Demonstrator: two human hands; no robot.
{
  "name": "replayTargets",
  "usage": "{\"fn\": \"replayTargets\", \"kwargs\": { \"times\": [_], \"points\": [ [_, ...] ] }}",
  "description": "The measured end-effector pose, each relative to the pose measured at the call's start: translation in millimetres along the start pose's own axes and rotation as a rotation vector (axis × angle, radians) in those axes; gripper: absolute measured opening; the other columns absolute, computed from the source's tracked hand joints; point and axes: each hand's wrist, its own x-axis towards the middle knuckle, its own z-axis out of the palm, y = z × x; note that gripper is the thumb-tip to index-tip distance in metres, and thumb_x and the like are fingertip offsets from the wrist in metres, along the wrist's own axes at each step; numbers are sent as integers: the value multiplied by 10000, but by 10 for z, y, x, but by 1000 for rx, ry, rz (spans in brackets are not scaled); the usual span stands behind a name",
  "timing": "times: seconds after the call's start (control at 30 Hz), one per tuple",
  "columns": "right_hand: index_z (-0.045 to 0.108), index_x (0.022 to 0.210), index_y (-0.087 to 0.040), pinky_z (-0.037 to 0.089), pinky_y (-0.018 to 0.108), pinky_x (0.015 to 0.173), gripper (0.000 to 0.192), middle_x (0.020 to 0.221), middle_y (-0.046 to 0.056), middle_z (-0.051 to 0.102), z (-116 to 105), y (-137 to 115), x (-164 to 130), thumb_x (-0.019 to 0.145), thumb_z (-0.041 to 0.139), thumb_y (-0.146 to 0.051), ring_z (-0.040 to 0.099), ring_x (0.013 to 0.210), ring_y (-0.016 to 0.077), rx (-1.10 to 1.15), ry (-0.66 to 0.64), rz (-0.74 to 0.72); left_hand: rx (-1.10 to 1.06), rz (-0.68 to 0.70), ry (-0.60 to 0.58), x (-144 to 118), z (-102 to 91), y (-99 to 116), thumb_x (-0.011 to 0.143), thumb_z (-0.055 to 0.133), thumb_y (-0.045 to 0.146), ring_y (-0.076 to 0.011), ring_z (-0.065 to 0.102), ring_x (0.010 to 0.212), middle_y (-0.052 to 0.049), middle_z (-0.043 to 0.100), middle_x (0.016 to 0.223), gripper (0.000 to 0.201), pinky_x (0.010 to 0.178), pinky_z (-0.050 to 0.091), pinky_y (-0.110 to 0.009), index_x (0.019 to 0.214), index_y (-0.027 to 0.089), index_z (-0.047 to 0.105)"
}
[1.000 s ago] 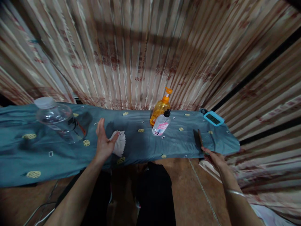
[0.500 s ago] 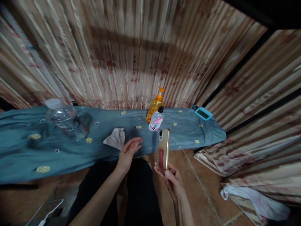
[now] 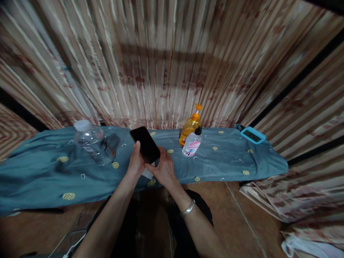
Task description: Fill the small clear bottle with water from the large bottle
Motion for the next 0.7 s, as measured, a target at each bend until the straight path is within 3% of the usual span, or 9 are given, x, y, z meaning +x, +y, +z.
{"fn": "replayTargets", "kwargs": {
  "times": [0.13, 0.23, 0.4, 0.53, 0.7],
  "points": [
    [513, 1389, -207, 364, 583, 1128, 945, 1345, 160, 610, 105, 93, -22, 548, 916, -362, 553, 1271, 380, 62, -87, 15, 17, 46, 128, 126, -124, 40, 888, 622, 564, -188, 711, 1039, -62, 737, 1127, 476, 905, 552, -289, 1187, 194, 612],
    [466, 1417, -222, 500, 525, 1005, 872, 1260, 130, 648, 74, 223, -58, 680, 859, -472, 665, 1073, 295, 177, -167, 85, 28, -11, 120, 148, -168, 64, 878, 592, 627, -215, 746, 902, -74, 774, 961, 553, 815, 575, -302, 1146, 148, 650],
    [579, 1273, -173, 588, 401, 801, 443, 1081, 69, 683, -64, 342, -5, 941, 648, -458, 689, 878, 188, 385, -349, 233, -19, -238, 30, 88, -174, 141, 909, 506, 658, -231, 753, 725, -109, 786, 869, 628, 691, 604, -335, 1161, 106, 666],
    [614, 1208, -162, 590, 336, 704, 351, 1025, 52, 684, -102, 326, -3, 973, 616, -423, 677, 793, 155, 492, -498, 318, -21, -295, -34, 39, -159, 155, 915, 440, 703, -235, 745, 658, -111, 783, 813, 684, 615, 602, -331, 1142, 104, 679],
    [631, 1168, -156, 594, 344, 735, 290, 1028, 45, 686, -82, 320, -82, 945, 672, -337, 682, 821, 158, 524, -556, 337, 37, -248, -36, 17, -188, 31, 902, 428, 736, -221, 744, 651, -95, 778, 767, 714, 581, 582, -279, 1114, 112, 704]
  ]
}}
